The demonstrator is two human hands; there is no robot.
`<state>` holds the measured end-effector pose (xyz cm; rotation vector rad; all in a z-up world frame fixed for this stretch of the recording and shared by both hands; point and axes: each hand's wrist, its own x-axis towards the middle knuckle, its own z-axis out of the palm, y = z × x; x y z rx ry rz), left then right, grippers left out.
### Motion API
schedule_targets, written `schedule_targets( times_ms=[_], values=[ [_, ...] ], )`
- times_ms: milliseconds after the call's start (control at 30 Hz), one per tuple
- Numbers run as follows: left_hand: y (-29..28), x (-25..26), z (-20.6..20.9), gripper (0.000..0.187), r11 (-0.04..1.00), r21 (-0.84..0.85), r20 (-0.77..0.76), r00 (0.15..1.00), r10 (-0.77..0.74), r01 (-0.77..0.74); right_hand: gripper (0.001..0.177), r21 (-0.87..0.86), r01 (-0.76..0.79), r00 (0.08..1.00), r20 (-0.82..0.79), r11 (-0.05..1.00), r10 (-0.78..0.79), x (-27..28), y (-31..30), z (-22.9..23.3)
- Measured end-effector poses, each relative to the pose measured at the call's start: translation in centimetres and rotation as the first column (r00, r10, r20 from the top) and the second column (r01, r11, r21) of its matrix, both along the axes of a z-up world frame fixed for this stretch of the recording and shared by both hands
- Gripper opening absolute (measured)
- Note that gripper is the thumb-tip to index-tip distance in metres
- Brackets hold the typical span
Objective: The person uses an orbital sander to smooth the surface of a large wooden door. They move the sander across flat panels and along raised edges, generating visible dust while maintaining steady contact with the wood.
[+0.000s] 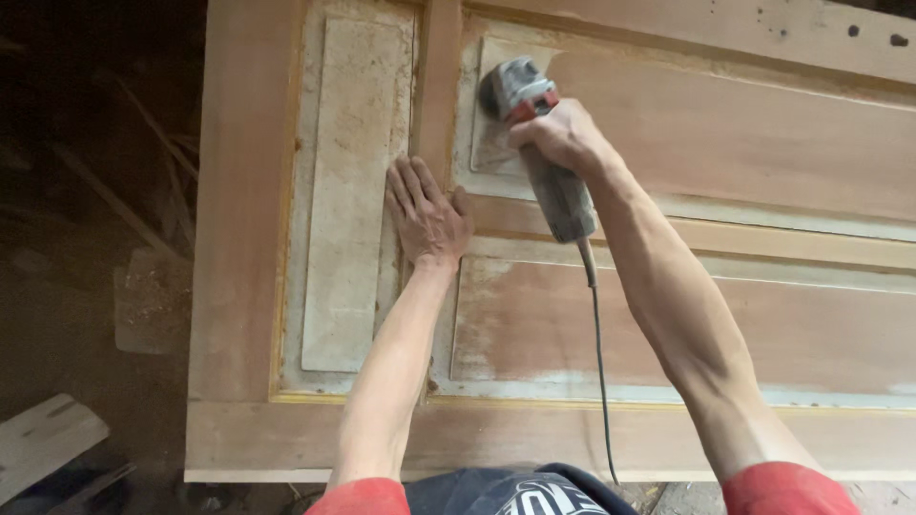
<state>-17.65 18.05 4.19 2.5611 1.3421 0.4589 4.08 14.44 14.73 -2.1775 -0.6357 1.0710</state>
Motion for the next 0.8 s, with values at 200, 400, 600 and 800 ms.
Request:
schedule_targets(
  times_ms=[200, 400, 600, 800],
  values=[
    [0.1, 0.1, 0.5, 0.079, 1.0, -0.01, 0.048, 0.999, 0.024, -0.024, 0.034, 0.057, -0.036, 0.999, -0.027, 0.998, 0.038, -0.7, -0.1, 0.7],
    [0.0, 0.0, 0.1, 0.079, 0.999, 0.007, 0.057, 0.998, 0.031, -0.032, 0.037, -0.033, -0.032, 0.999, -0.013, 0.999, 0.032, -2.2, -0.8, 1.7],
    [0.1, 0.2, -0.2, 0.08, 0.999, 0.033, 0.075, 0.997, 0.035, -0.037, 0.034, -0.076, -0.002, 1.0, 0.009, 0.997, 0.002, -2.5, -0.4, 1.8],
    [0.3, 0.5, 0.4, 0.087, 0.999, -0.018, 0.049, 0.998, 0.029, -0.028, 0.035, -0.061, -0.003, 1.0, -0.004, 0.998, 0.002, -1.0, 0.2, 1.7]
  ],
)
